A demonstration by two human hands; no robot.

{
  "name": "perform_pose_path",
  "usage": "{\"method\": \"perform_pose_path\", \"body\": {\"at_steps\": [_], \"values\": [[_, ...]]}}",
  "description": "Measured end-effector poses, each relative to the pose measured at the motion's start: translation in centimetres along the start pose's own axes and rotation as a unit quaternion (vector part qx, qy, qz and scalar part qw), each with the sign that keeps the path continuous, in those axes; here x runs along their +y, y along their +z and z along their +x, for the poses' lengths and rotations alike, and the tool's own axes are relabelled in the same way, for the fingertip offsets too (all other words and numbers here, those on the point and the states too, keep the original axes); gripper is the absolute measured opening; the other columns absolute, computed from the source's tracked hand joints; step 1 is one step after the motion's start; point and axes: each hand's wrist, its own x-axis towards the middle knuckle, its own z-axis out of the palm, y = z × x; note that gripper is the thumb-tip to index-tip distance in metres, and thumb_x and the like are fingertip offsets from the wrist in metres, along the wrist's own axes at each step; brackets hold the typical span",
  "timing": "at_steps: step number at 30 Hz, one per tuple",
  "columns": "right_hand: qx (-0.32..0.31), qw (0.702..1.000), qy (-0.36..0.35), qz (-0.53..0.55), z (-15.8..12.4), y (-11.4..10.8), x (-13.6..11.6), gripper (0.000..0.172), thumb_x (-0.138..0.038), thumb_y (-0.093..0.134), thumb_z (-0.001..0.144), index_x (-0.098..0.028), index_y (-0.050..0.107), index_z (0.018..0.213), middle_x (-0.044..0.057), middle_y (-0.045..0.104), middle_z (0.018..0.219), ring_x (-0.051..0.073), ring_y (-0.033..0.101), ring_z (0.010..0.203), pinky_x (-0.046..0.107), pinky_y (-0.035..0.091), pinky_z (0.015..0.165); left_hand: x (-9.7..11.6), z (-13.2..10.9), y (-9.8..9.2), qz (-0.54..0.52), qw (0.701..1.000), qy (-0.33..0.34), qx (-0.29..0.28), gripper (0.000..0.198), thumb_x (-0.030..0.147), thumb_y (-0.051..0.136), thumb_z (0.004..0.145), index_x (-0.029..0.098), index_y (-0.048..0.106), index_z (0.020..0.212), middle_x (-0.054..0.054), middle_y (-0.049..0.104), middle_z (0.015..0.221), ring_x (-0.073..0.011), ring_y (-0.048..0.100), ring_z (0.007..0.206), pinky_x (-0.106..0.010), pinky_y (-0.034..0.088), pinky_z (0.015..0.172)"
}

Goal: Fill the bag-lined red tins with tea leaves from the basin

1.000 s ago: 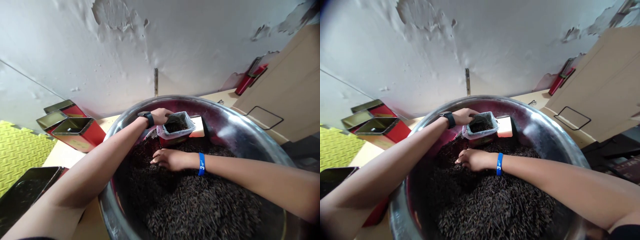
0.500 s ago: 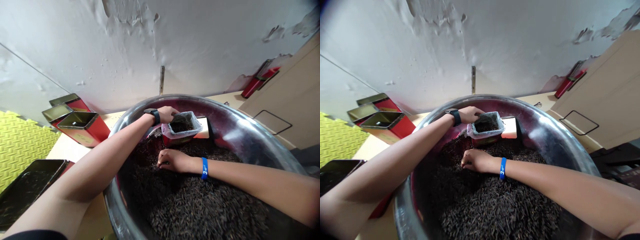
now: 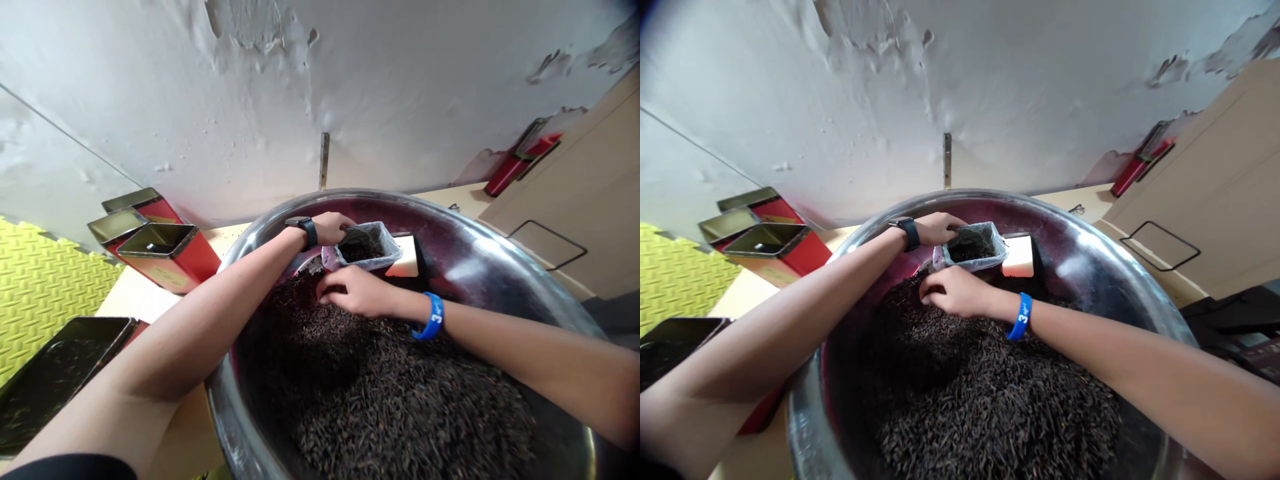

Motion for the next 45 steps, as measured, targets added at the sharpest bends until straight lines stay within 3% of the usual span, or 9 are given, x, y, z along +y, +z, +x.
{"method": "perform_pose_path", "body": {"at_steps": [4,7,10,13,19,24,45], "values": [[0.104,0.993,0.037,-0.032,-0.5,-4.2,-0.9,0.014,-0.021,0.053,0.078,-0.016,0.065,0.082,0.002,0.066,0.081,0.013,0.058,0.075,0.026,0.042,0.072,-0.3,-0.1,-0.1,0.0,0.999,0.038,0.025,0.036,0.019,0.044,0.077,0.017,0.062,0.108,-0.004,0.066,0.099,-0.0166,0.057,0.085,-0.025,0.042,0.076],[0.191,0.977,0.061,-0.066,-1.1,-6.5,-0.2,0.013,-0.023,0.054,0.077,-0.018,0.066,0.08,0.001,0.067,0.082,0.014,0.058,0.078,0.027,0.043,0.074,-0.5,0.1,-0.1,-0.021,0.998,0.046,0.049,0.036,0.025,0.045,0.079,0.016,0.061,0.11,-0.005,0.066,0.099,-0.0167,0.057,0.086,-0.024,0.041,0.075],[0.26,0.952,0.095,-0.129,-1.5,-7.7,1.5,0.016,-0.025,0.054,0.077,-0.018,0.067,0.081,0.002,0.067,0.083,0.015,0.058,0.075,0.029,0.043,0.072,-0.5,0.4,0.0,-0.041,0.995,0.024,0.085,0.036,0.026,0.046,0.079,0.017,0.058,0.111,-0.005,0.064,0.101,-0.016,0.057,0.089,-0.024,0.042,0.076],[0.29,0.934,0.132,-0.159,-1.7,-8.2,3.4,0.017,-0.025,0.053,0.077,-0.017,0.068,0.082,0.003,0.068,0.081,0.014,0.058,0.07,0.029,0.043,0.068,-0.4,0.7,0.0,-0.06,0.993,0.01,0.105,0.032,0.025,0.042,0.08,0.018,0.057,0.107,-0.004,0.065,0.097,-0.0143,0.057,0.084,-0.024,0.042,0.073],[0.306,0.931,0.156,-0.126,-1.6,-8.4,5.0,0.02,-0.029,0.053,0.076,-0.017,0.068,0.082,0.005,0.068,0.08,0.015,0.058,0.069,0.029,0.044,0.064,0.3,0.3,-0.3,-0.067,0.995,0.029,0.07,0.031,0.038,0.045,0.08,0.018,0.063,0.096,-0.003,0.066,0.091,-0.0138,0.057,0.082,-0.023,0.04,0.072],[0.301,0.933,0.163,-0.108,-1.5,-8.2,4.9,0.022,-0.031,0.053,0.076,-0.016,0.068,0.082,0.005,0.066,0.074,0.015,0.057,0.066,0.028,0.044,0.061,0.6,0.1,-0.4,-0.07,0.996,0.018,0.045,0.038,0.046,0.05,0.076,0.02,0.066,0.099,-0.002,0.067,0.092,-0.0148,0.057,0.082,-0.023,0.04,0.073],[0.27,0.936,0.152,-0.164,-1.5,-7.8,4.2,0.019,-0.023,0.05,0.074,-0.016,0.065,0.082,0.004,0.066,0.076,0.014,0.056,0.065,0.025,0.04,0.059,0.6,0.2,-0.3,-0.057,0.997,0.023,0.048,0.034,0.038,0.051,0.075,0.016,0.067,0.095,-0.002,0.067,0.088,-0.014,0.057,0.08,-0.022,0.04,0.072]]}}
